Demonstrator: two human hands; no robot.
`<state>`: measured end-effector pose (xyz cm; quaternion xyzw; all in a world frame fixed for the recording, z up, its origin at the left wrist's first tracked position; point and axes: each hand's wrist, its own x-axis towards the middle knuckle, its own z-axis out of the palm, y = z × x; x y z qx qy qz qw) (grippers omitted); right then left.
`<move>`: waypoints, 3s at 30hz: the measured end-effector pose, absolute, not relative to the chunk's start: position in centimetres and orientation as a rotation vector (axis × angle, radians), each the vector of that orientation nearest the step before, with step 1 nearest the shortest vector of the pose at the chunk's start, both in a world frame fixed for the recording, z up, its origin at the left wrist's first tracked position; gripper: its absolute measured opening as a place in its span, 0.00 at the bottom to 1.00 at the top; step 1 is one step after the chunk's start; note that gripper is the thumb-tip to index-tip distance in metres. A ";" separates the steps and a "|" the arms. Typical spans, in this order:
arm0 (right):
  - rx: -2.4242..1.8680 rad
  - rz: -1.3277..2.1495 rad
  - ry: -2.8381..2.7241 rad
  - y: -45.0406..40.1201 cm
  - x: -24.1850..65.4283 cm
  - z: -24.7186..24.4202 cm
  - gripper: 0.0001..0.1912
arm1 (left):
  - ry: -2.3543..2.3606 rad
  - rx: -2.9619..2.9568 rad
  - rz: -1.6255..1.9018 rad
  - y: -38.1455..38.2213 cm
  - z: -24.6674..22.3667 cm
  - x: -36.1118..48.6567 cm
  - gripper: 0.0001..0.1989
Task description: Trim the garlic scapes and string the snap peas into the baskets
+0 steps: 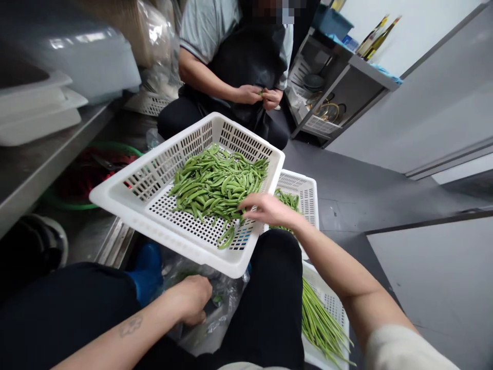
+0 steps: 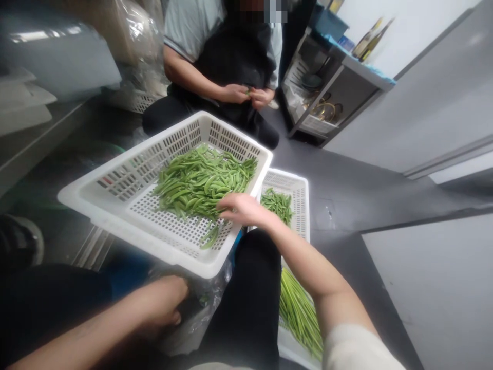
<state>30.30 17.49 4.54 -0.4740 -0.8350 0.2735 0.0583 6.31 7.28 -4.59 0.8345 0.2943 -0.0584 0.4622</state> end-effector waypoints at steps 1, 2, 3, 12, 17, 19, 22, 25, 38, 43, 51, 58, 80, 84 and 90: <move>-1.339 0.872 -2.804 17.8 27.8 4.2 0.13 | 0.729 2.063 -0.207 7.7 -3.8 6.4 0.08; -1.291 0.888 -3.047 18.1 25.6 3.5 0.15 | 0.724 2.062 -0.288 8.2 -3.0 6.6 0.09; -1.287 0.880 -3.264 18.3 23.7 2.5 0.16 | 0.709 2.046 -0.370 8.7 -2.0 6.6 0.09; -1.342 0.595 -3.794 17.8 19.9 -3.3 0.16 | 0.352 1.443 -0.307 11.9 2.6 4.4 0.11; -1.334 0.655 -3.819 17.3 19.6 -2.9 0.13 | 0.394 1.295 0.159 13.9 3.7 2.0 0.21; -1.318 0.688 -3.810 17.2 19.3 -2.7 0.12 | 0.494 1.246 0.377 14.6 4.2 1.5 0.22; -1.294 0.754 -3.794 17.9 19.6 -1.9 0.10 | 0.683 1.139 0.688 15.5 4.3 1.4 0.21; -1.283 1.051 -3.360 19.5 21.1 -0.3 0.07 | 0.898 1.116 0.840 16.1 3.9 2.2 0.16; -1.008 1.837 -1.208 18.6 21.5 0.9 0.20 | 1.079 1.150 0.807 17.1 1.7 5.9 0.28; -1.214 1.484 -1.250 18.4 20.9 0.8 0.10 | 1.158 1.134 0.853 17.3 2.0 6.2 0.24; -1.116 1.533 -1.829 17.9 21.9 2.4 0.07 | 1.095 1.028 0.875 17.1 3.1 5.5 0.15; -1.171 1.498 -2.022 17.2 22.3 2.3 0.11 | 1.102 1.222 0.794 16.7 4.3 5.4 0.15; -1.037 0.781 -1.582 17.6 21.5 2.4 0.14 | 1.256 1.072 0.782 17.6 2.5 4.9 0.16; -1.004 1.223 -0.848 18.5 22.9 2.6 0.13 | 1.248 1.240 0.778 17.1 2.9 5.0 0.13; -0.910 1.459 -0.749 17.8 22.5 2.9 0.16 | 1.225 1.397 0.857 16.8 3.6 5.9 0.18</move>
